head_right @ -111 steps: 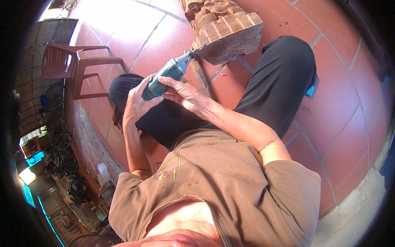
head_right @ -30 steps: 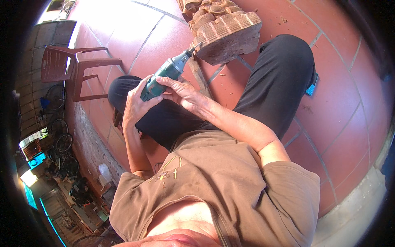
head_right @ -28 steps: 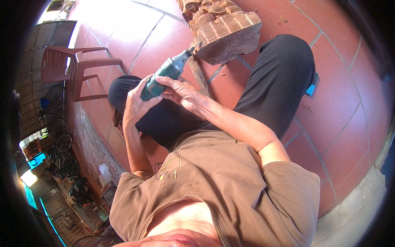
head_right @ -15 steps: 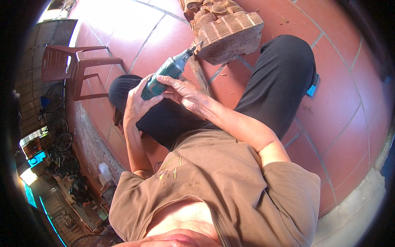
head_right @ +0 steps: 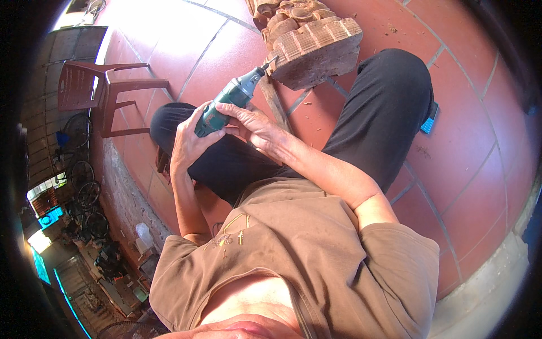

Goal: The person carves a wooden block using a chisel and mallet, then switches to a rotary tool to refine details. The person holds the wood steady while striking the chisel and later guides the rotary tool along the surface.

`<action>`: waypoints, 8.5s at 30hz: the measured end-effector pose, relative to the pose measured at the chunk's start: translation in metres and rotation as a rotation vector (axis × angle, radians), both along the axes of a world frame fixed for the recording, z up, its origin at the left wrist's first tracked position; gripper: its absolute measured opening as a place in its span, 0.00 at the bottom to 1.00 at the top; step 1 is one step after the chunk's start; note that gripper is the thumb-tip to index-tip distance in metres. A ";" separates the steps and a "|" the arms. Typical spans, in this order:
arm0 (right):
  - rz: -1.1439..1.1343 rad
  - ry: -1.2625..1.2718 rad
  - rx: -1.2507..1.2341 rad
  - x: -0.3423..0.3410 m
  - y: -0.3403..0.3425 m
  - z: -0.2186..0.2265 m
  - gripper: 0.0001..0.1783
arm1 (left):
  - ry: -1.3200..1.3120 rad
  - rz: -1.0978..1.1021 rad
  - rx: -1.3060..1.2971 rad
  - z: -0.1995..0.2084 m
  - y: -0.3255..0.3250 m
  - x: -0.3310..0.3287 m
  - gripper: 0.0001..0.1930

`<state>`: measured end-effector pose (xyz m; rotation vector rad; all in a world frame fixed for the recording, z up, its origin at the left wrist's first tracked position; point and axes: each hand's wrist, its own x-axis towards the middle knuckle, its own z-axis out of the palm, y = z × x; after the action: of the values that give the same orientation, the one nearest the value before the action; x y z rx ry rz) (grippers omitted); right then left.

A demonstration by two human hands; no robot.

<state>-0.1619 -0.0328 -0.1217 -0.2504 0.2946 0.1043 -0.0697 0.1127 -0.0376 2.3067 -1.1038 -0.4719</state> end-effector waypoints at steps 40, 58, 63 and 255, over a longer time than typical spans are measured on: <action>0.032 -0.019 -0.084 0.008 -0.004 -0.007 0.17 | -0.024 0.021 -0.013 -0.004 -0.003 0.001 0.34; 0.008 -0.057 -0.079 0.011 -0.005 -0.011 0.16 | -0.049 0.066 0.020 -0.006 -0.004 -0.002 0.32; 0.018 -0.052 -0.098 0.012 -0.005 -0.012 0.15 | -0.037 0.070 -0.001 -0.004 -0.005 -0.004 0.32; -0.046 0.000 -0.032 -0.012 0.014 0.002 0.18 | 0.054 -0.025 0.023 0.004 0.006 -0.002 0.33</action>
<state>-0.1741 -0.0190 -0.1201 -0.2752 0.3024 0.0541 -0.0719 0.1188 -0.0333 2.2889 -1.1073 -0.5565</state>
